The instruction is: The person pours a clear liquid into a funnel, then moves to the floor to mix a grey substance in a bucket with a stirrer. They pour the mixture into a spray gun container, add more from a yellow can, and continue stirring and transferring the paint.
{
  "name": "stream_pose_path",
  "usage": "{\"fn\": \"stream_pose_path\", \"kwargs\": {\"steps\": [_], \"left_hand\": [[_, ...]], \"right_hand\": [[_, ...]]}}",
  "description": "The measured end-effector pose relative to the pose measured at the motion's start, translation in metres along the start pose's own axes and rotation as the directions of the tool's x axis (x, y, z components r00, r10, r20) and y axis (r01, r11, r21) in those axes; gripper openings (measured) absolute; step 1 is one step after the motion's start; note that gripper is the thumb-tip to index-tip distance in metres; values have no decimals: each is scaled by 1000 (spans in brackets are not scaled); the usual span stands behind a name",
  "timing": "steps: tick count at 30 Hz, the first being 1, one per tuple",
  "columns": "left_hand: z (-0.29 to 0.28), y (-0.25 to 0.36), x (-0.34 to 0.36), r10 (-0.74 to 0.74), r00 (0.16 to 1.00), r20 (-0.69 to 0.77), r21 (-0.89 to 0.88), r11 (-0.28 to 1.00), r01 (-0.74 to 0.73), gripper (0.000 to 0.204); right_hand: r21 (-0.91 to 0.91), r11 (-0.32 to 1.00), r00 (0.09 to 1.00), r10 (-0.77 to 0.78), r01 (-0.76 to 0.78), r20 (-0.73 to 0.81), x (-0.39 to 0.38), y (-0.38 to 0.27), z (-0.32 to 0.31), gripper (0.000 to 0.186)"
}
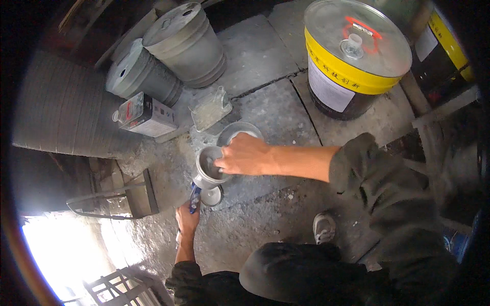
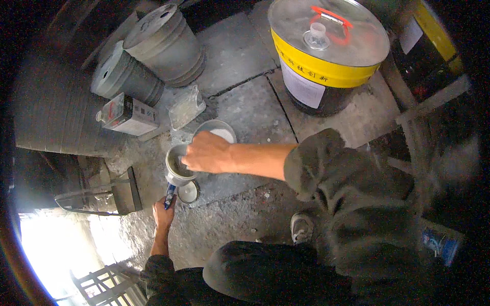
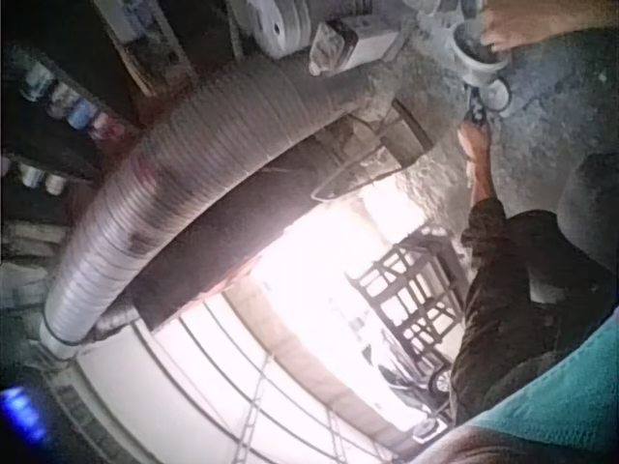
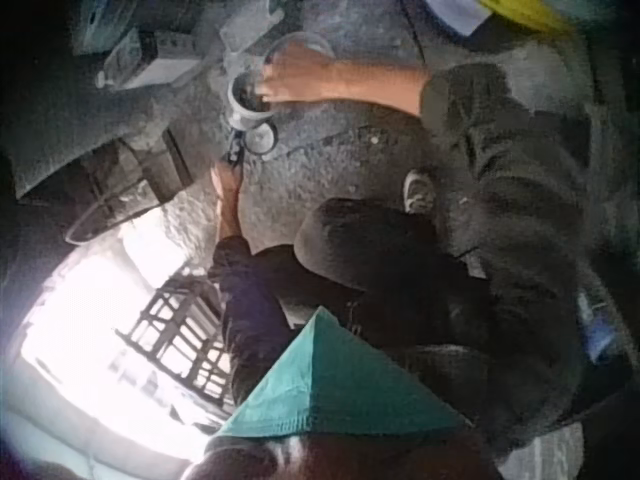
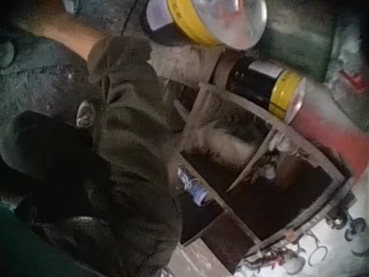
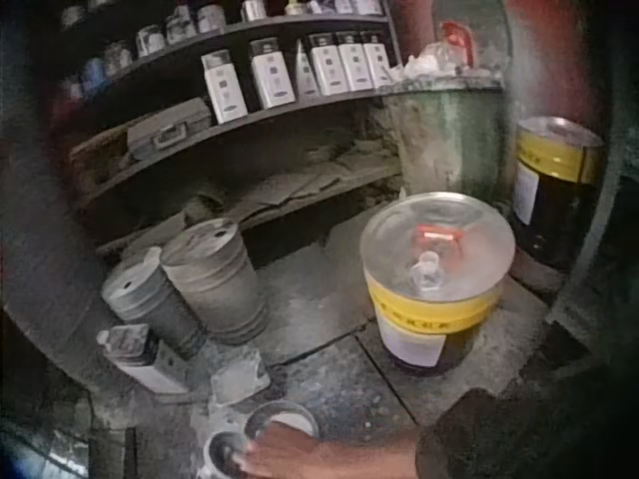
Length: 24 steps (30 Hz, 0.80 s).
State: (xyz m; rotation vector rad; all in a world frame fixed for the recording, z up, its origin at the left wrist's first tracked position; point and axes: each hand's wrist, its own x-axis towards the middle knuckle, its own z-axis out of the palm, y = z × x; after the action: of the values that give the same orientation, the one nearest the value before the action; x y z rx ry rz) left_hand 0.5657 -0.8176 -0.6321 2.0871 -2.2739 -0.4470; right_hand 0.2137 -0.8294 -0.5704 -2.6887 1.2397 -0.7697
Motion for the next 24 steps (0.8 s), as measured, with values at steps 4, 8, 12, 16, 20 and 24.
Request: {"fn": "stream_pose_path", "kwargs": {"steps": [4, 8, 12, 16, 20, 24], "left_hand": [[0, 9, 1, 58, 996, -68, 56, 997, -54, 21], [-1, -5, 1, 84, 990, -116, 79, 994, -75, 20], [-2, -15, 4, 70, 987, -148, 89, 994, -57, 21], [-1, -23, 7, -6, 990, -138, 86, 996, 18, 25], [-6, -25, 7, 36, 939, -343, 195, 980, 33, 22], [-15, 3, 12, 34, 895, -446, 203, 977, 64, 16]], "right_hand": [[445, 682, 814, 496, -581, 302, 8, 2, 16, 41], [532, 231, 576, 435, -814, 692, 12, 30, 14, 37], [631, 132, 628, 373, -765, 683, -1, 56, -16, 36], [622, 390, 714, 548, -679, 436, -23, 95, -33, 39], [550, 538, 739, 627, -639, 246, -49, 108, -38, 44], [548, 499, 681, 707, -671, 190, -75, 102, -27, 44]]}}
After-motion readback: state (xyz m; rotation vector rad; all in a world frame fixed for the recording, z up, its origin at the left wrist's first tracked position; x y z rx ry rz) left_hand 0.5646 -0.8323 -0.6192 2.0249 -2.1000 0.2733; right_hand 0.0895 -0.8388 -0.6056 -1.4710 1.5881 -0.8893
